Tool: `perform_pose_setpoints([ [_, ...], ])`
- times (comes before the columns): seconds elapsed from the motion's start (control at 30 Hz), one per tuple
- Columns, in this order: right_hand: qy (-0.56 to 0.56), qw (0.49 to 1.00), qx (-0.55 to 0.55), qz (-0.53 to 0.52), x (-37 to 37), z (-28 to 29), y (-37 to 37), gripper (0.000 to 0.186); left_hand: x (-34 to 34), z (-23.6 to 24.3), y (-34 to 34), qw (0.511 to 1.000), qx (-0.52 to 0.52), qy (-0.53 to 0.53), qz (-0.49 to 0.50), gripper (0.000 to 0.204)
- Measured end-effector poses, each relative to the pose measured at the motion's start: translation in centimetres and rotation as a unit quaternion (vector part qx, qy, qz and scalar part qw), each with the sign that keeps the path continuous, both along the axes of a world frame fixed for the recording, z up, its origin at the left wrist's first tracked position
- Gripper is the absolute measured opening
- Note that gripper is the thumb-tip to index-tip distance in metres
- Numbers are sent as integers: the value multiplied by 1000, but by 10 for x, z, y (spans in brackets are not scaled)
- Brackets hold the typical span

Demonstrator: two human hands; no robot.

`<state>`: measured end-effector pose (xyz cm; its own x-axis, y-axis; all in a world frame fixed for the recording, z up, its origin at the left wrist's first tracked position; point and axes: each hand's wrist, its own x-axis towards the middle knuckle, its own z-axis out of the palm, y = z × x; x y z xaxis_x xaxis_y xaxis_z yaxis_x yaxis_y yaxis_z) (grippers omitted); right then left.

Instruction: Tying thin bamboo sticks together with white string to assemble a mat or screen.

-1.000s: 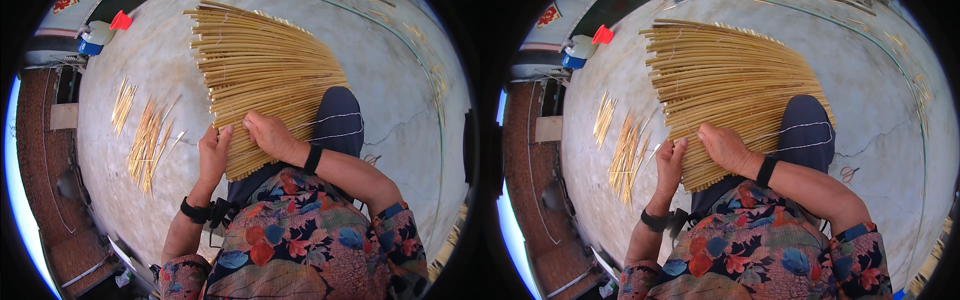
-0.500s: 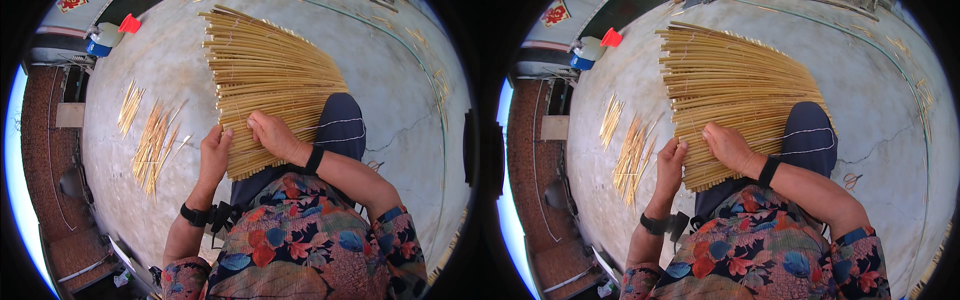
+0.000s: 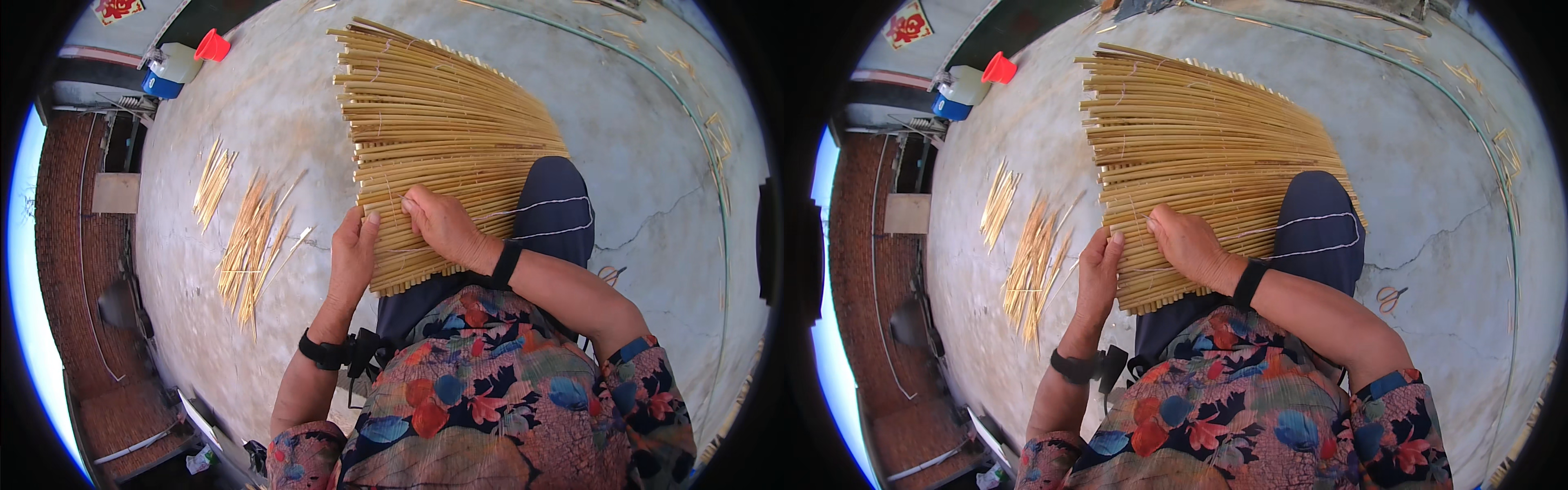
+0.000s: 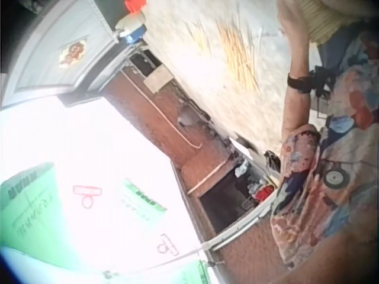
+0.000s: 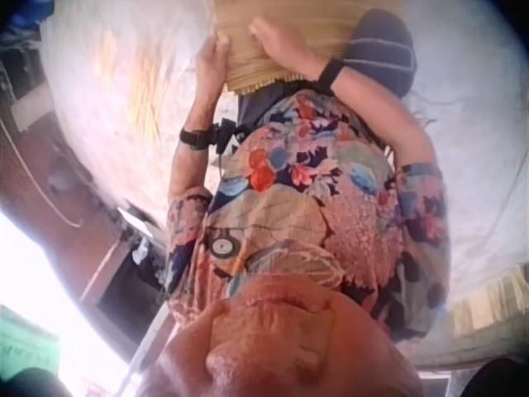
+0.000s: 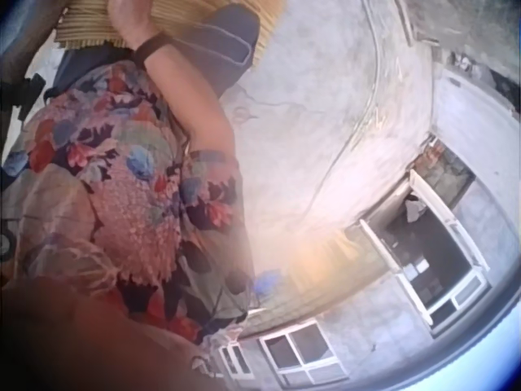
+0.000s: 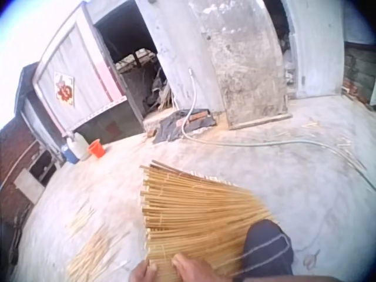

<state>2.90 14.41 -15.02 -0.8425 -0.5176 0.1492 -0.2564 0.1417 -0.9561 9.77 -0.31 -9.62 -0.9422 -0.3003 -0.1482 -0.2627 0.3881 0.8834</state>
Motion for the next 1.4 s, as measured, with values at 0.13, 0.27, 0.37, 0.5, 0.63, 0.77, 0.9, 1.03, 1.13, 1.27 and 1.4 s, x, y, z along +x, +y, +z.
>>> perform_pose_setpoints([
  [0.13, -32, 999, -1, 17, -6, 5, 5, 17, 2, 21, 1, 979, 189, -74, 23, 42],
  [0.27, -50, 998, -13, 25, -8, 10, 6, 18, 31, 13, -6, 982, 163, -85, -39, 44],
  [0.37, -61, 998, 0, 26, -7, 7, 6, 17, 30, 8, -3, 981, 175, -75, -32, 39],
  [0.5, -51, 998, -14, 25, -8, 4, 5, 18, 27, 2, 2, 984, 170, -61, -5, 32],
  [0.63, -54, 998, 1, 23, -8, 6, 6, 18, 27, -5, 5, 993, 113, -34, -9, 31],
  [0.77, -53, 998, 11, 25, -7, 6, 5, 19, 30, -7, 6, 992, 119, -34, 17, 28],
  [0.9, -54, 998, 17, 10, -7, 12, 6, 18, 27, -1, 12, 991, 129, -25, 17, 28],
  [1.03, -44, 999, 8, -3, -7, 4, 5, 17, 19, 6, 13, 989, 150, -11, 2, 33],
  [1.13, -42, 999, 23, -3, -9, 3, 5, 17, 2, 13, 2, 991, 113, -73, 21, 42],
  [1.27, -39, 999, 24, -5, -8, 4, 4, 17, -24, 14, -4, 990, -74, -116, -29, 50],
  [1.4, -18, 1000, 19, -3, -8, 1, 2, 17, -28, 4, 6, 990, -133, -26, -29, 45],
])
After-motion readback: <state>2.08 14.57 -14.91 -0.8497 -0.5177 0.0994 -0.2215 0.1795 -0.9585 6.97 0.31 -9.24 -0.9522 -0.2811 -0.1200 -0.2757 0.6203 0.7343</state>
